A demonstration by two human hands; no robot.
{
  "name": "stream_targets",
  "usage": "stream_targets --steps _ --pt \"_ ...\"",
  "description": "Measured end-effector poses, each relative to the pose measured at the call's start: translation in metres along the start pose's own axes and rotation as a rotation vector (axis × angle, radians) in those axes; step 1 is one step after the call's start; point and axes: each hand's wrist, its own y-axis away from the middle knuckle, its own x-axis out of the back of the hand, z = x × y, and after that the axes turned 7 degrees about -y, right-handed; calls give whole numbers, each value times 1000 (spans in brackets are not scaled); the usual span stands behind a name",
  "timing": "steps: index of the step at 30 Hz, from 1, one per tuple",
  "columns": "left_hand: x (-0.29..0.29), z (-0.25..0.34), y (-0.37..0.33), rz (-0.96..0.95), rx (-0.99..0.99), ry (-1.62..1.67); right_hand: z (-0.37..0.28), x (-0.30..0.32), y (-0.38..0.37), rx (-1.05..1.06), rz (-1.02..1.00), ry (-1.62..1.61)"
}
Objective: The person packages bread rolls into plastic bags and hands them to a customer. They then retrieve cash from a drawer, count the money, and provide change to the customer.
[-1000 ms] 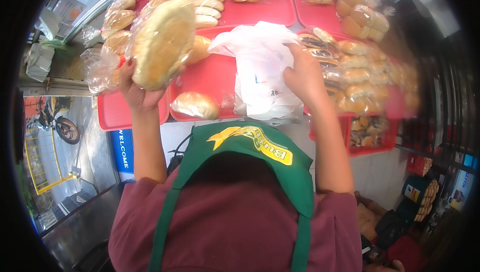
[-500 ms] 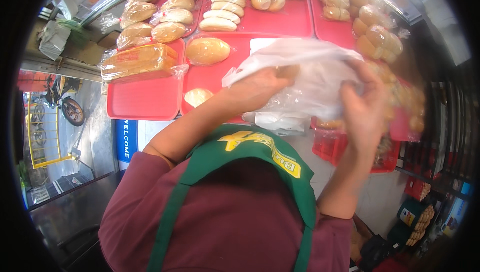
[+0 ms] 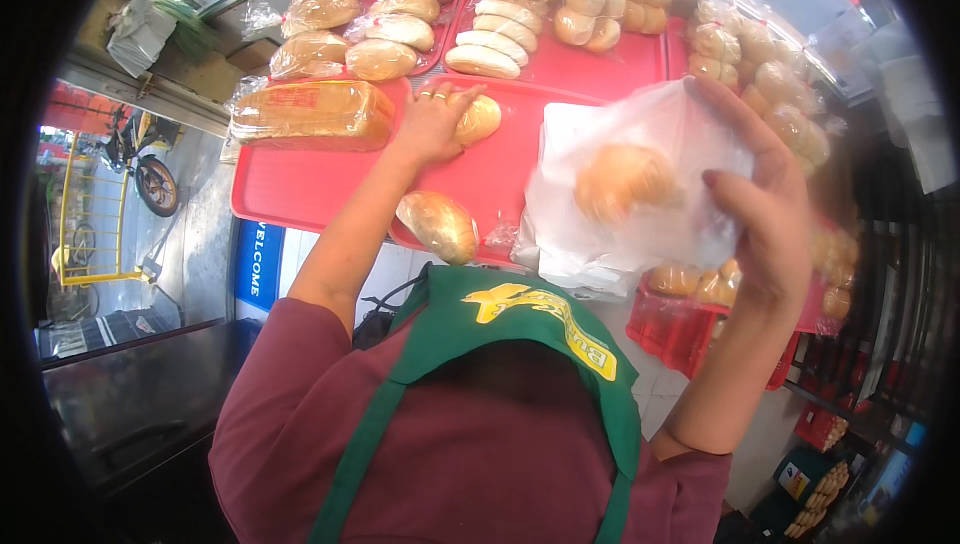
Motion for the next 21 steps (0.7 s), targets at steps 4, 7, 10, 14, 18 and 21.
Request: stream_targets --steps 4,7,10,14,18,21 --pt "18 5 17 -126 89 51 18 -4 -20 6 47 37" --pt "7 -10 27 -113 49 271 42 -8 -34 -29 26 -157" --pt "10 -28 28 22 261 1303 51 -10 -48 -91 -43 -165" --pt "88 -3 24 81 -1 1522 57 -32 -55 -76 -69 -68" --pt "118 91 -3 223 -165 1035 39 -83 -42 -44 -180 44" --pt "115 114 2 496 -235 1062 29 -79 -32 62 -118 81"
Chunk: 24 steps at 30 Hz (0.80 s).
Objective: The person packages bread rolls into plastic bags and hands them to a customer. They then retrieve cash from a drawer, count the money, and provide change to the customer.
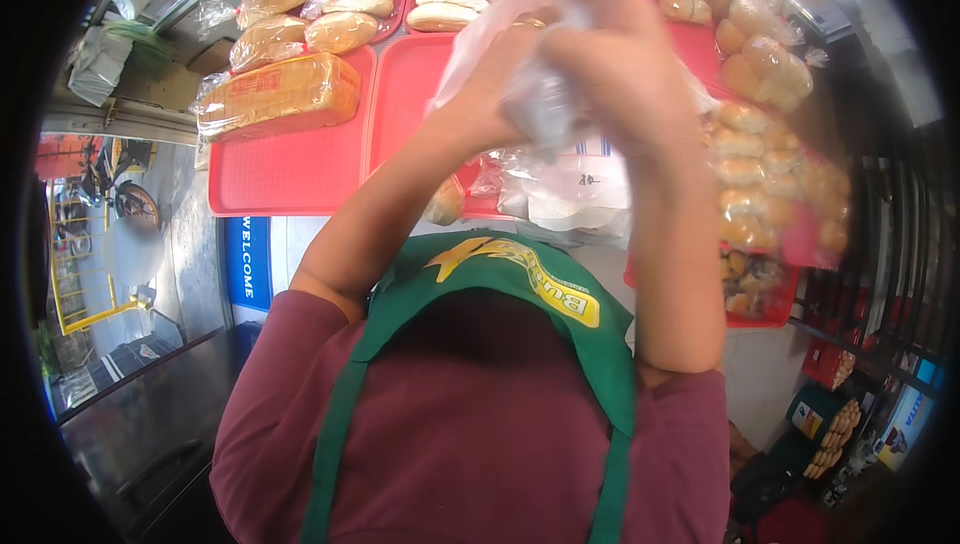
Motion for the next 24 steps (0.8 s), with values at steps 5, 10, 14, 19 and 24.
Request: stream_targets --steps 5,10,14,19,24 --pt "111 -25 54 -373 209 -68 -4 68 52 13 217 -54" --pt "108 -82 132 -764 200 -331 -29 66 125 32 495 -54" --pt "90 -101 141 -719 383 -162 -46 60 169 -22 704 -55" --pt "101 -137 157 -169 872 723 -30 52 215 -124 855 8" --pt "69 -72 127 -398 618 644 -16 44 281 -21 956 -174"
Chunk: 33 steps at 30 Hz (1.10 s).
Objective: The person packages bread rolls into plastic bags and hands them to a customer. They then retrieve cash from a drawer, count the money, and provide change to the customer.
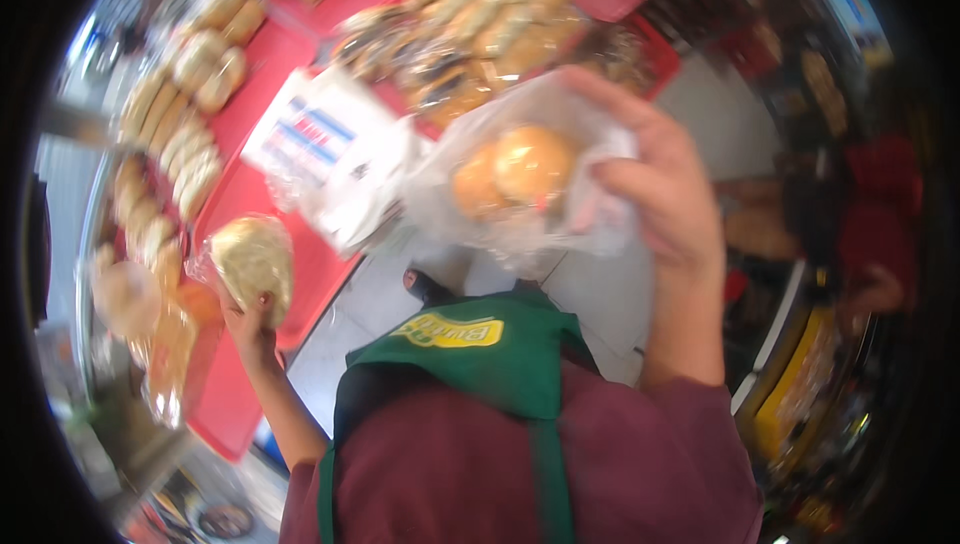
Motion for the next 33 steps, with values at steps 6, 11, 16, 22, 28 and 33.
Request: stream_targets --steps 6,11,16,22,28,33 --pt "-269 71 23 -449 -848 -916 50 64 57 1 -8 77" --pt "-413 21 97 -645 -1358 -951 52 150 138 -12 288 125" --pt "-502 10 154 -1007 -1423 -589 33 237 239 80 504 16" --pt "-623 -36 219 -1098 -1761 -41 13 307 318 119 839 409" --pt "-734 -32 295 -1409 -1851 198 -11 393 410 203 1319 367" --pt "-818 -38 333 -1522 -1706 481 -61 444 470 295 1454 -32"
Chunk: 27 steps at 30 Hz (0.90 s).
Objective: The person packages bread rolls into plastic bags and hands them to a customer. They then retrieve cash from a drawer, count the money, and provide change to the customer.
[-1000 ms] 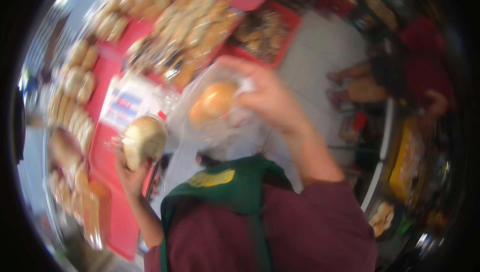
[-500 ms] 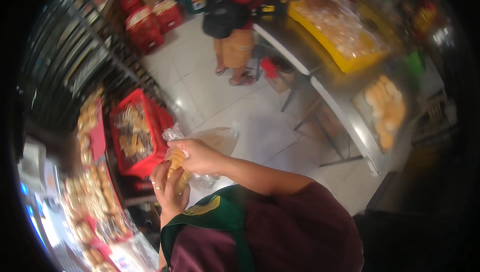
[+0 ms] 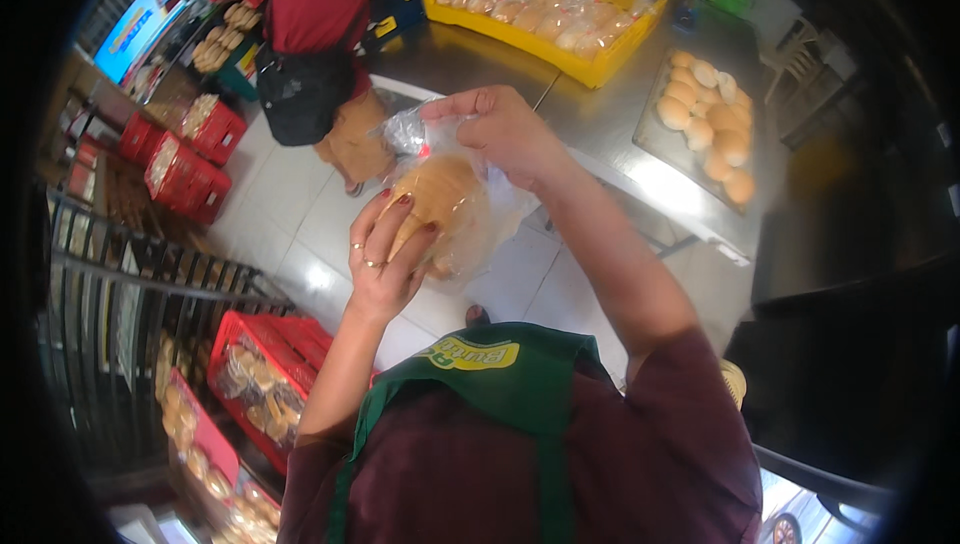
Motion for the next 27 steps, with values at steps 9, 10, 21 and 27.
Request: stream_targets --steps 9,10,21,27 --pt "-121 -70 -58 76 -368 -12 -14 49 -64 57 132 759" --pt "-133 -75 -67 59 -398 -5 -16 62 -72 33 160 673" --pt "-238 -108 -165 46 816 1091 35 280 -90 -2 341 -74" --pt "-303 -49 -172 -157 711 983 37 328 -93 -41 292 -213"
